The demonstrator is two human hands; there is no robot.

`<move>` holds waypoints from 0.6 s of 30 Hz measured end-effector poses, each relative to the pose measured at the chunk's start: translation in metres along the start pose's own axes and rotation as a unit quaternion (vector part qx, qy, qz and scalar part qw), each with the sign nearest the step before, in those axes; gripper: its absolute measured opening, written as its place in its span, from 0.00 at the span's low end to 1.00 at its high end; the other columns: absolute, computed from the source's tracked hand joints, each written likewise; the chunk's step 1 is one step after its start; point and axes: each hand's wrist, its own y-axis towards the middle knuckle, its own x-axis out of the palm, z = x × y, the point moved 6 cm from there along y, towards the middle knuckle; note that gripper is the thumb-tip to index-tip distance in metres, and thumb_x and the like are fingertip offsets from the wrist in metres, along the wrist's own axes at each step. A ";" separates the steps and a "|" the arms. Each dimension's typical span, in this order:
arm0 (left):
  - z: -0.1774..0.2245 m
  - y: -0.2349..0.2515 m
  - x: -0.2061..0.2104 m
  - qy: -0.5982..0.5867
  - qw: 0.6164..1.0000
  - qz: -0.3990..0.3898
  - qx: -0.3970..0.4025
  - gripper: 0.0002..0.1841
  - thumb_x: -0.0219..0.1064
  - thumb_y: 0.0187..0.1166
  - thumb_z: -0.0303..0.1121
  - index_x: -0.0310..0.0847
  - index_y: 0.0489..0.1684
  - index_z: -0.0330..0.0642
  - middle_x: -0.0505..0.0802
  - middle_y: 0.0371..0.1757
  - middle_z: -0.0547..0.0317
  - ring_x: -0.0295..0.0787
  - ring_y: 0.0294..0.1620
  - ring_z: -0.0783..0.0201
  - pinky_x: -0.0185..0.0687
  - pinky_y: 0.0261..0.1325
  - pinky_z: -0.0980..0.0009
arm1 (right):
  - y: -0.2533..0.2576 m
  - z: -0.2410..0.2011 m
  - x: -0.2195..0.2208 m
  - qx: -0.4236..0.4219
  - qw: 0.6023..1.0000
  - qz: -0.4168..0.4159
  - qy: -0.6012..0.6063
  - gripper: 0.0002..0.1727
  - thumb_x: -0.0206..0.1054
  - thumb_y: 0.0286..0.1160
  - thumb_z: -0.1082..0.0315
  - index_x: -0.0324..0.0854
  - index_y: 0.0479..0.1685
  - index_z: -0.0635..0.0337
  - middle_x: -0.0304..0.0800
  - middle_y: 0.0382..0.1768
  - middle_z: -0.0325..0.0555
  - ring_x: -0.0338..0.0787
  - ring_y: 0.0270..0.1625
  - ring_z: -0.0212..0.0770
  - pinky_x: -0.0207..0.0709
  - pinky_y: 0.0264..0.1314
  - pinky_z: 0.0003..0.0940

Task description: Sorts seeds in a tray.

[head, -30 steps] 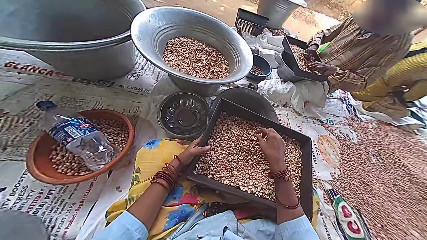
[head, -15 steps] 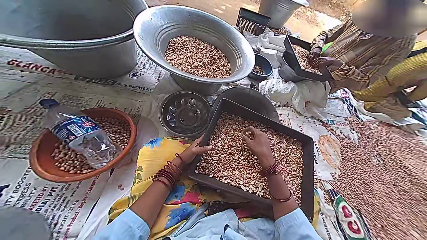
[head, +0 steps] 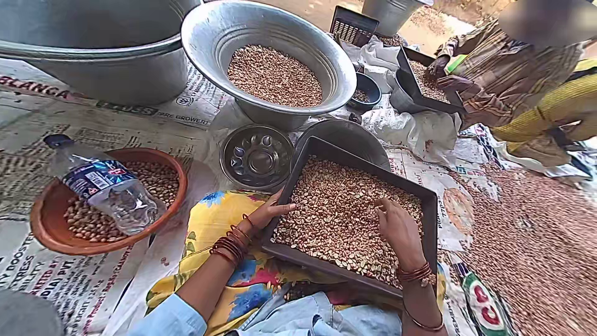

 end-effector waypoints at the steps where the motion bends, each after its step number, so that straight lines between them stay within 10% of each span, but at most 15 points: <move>1: 0.000 0.000 0.000 0.003 1.000 0.001 0.000 0.41 0.62 0.73 0.33 0.47 0.89 0.32 0.79 0.71 0.56 0.80 0.60 0.83 0.76 0.64 0.84 | 0.004 0.005 0.007 0.039 0.998 -0.027 -0.040 0.19 0.58 0.89 0.65 0.81 0.70 0.62 0.88 0.62 0.66 0.89 0.64 0.67 0.78 0.64 0.64; 5: -0.002 -0.001 -0.001 0.003 1.000 0.003 -0.006 0.43 0.63 0.73 0.35 0.46 0.91 0.34 0.76 0.76 0.53 0.78 0.65 0.80 0.75 0.67 0.82 | 0.003 -0.035 0.044 -0.120 0.981 -0.109 0.105 0.22 0.63 0.86 0.64 0.78 0.75 0.63 0.87 0.67 0.60 0.89 0.66 0.55 0.79 0.71 0.52; 7: -0.002 0.001 -0.002 0.002 1.000 0.005 0.003 0.42 0.64 0.71 0.35 0.48 0.89 0.34 0.79 0.72 0.57 0.80 0.62 0.83 0.76 0.65 0.84 | 0.014 -0.049 0.040 -0.194 0.956 -0.029 0.218 0.16 0.66 0.82 0.64 0.87 0.64 0.56 0.93 0.58 0.47 0.94 0.46 0.38 0.88 0.51 0.36; 10: -0.003 -0.001 -0.002 -0.002 1.000 -0.001 0.013 0.41 0.63 0.73 0.33 0.49 0.89 0.33 0.79 0.72 0.57 0.80 0.64 0.83 0.75 0.68 0.84 | 0.038 -0.052 0.015 -0.194 0.962 0.138 0.135 0.11 0.66 0.79 0.69 0.93 0.50 0.58 0.93 0.43 0.53 0.92 0.39 0.49 0.83 0.43 0.48; 18: -0.004 0.003 -0.003 -0.008 1.000 -0.006 -0.002 0.43 0.64 0.72 0.33 0.46 0.91 0.35 0.78 0.75 0.56 0.80 0.66 0.82 0.75 0.68 0.83 | 0.070 -0.054 0.022 -0.132 0.986 0.105 0.014 0.13 0.68 0.78 0.64 0.93 0.55 0.54 0.93 0.47 0.56 0.92 0.47 0.57 0.81 0.50 0.57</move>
